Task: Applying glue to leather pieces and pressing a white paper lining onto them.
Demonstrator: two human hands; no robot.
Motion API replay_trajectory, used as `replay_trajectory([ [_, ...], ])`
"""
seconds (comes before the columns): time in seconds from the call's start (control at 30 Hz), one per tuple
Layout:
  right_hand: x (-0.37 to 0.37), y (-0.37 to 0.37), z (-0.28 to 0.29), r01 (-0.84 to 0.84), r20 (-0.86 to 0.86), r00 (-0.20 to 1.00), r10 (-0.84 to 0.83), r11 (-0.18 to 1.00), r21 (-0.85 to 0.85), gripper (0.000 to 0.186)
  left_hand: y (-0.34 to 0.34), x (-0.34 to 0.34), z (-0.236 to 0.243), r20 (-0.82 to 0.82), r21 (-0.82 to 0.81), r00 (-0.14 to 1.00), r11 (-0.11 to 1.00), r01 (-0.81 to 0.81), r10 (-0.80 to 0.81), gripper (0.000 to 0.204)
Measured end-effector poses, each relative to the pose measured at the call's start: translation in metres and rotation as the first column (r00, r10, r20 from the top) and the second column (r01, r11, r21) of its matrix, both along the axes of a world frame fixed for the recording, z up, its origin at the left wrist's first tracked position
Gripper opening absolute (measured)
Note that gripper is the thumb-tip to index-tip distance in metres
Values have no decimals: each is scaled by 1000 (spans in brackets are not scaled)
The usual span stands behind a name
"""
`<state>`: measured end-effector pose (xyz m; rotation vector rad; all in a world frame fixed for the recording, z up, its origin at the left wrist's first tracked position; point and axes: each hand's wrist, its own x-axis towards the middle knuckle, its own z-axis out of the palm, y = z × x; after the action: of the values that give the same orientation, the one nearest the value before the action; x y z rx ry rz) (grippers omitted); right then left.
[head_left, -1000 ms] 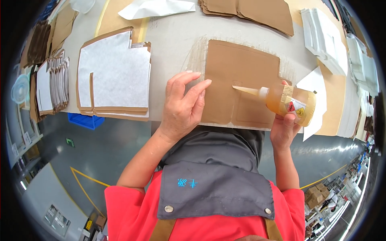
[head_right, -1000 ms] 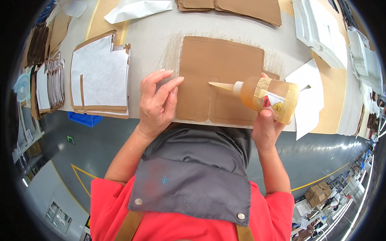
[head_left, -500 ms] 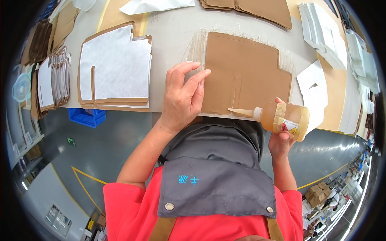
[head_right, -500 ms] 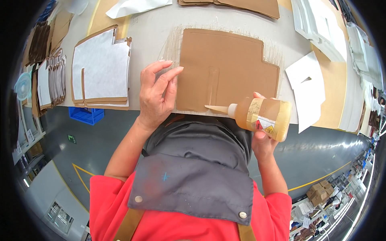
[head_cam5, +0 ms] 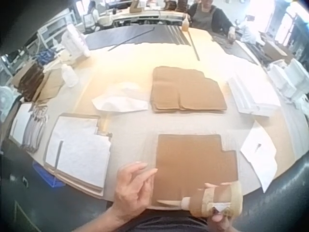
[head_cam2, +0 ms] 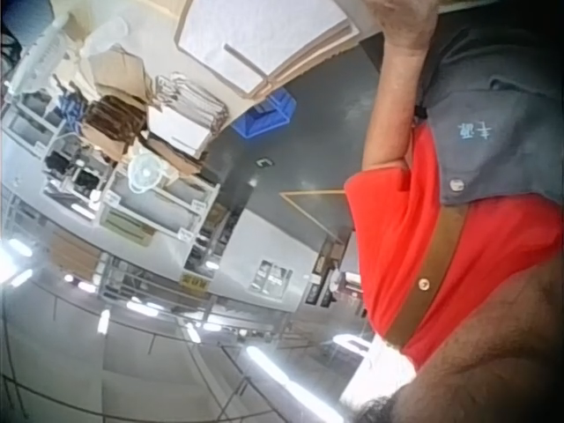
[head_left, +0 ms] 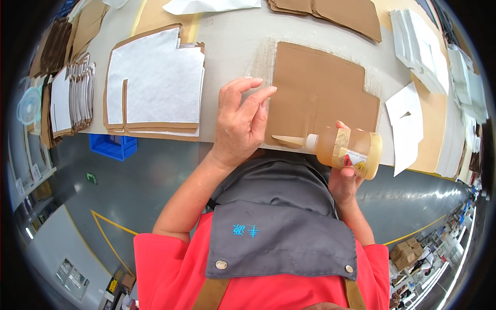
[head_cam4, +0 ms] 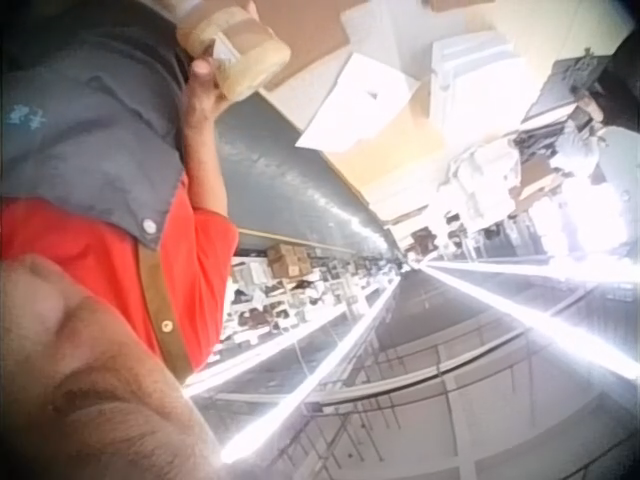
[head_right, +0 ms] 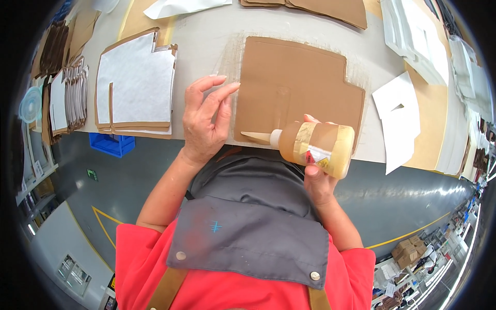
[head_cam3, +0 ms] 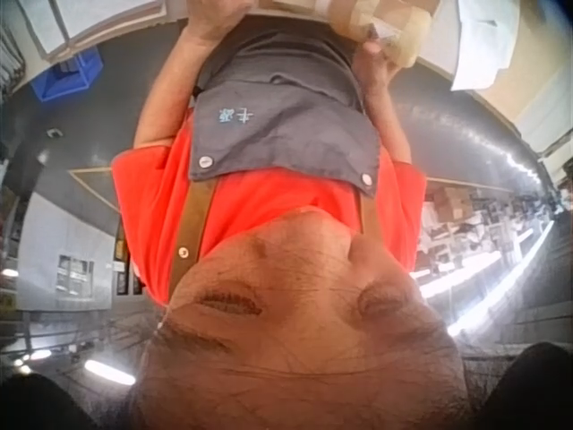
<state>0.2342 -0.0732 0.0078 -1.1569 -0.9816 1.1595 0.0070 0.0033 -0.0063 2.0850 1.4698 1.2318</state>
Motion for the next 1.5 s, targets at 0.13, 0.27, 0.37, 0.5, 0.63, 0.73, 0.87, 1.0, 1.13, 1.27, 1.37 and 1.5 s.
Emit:
replay_trajectory([
  [0.13,5,23,13,-25,-231,973,5,996,-83,74,-1,-3,1,33,0,999,1000,-29,29,30],
  [0.27,14,80,14,4,-148,989,8,997,77,64,-3,-4,2,60,-34,997,999,-35,37,30],
  [0.37,10,116,17,60,-143,989,-47,995,85,55,-3,-2,3,85,-41,996,999,-24,28,30],
  [0.5,4,140,16,11,-73,997,-8,999,47,52,-3,-3,0,89,-41,996,999,-26,30,30],
  [0.63,3,146,13,-16,-51,999,18,999,41,53,-2,-3,2,97,-57,995,998,-20,26,30],
  [0.73,4,143,11,-20,-55,998,22,999,43,54,-1,-4,3,94,-57,995,998,-18,24,30],
  [0.87,10,130,11,-46,-63,997,47,999,17,55,-1,-5,1,90,-40,996,999,-12,16,30],
  [1.0,14,114,11,-74,-86,994,72,997,-20,63,-1,-5,0,97,-32,995,999,-13,16,30],
  [1.13,14,99,12,-127,-23,992,126,992,-10,65,-2,-4,0,107,-24,994,1000,-20,22,30],
  [1.27,9,84,17,-137,-50,990,136,990,-29,73,-2,-3,-1,114,-10,993,1000,-10,11,31],
  [1.37,9,72,18,-142,-66,988,140,989,-38,79,-1,-2,-2,111,2,994,1000,-13,13,31],
  [1.5,9,58,18,-163,5,987,163,985,-48,85,-2,-3,2,88,-13,995,999,-36,37,30],
])
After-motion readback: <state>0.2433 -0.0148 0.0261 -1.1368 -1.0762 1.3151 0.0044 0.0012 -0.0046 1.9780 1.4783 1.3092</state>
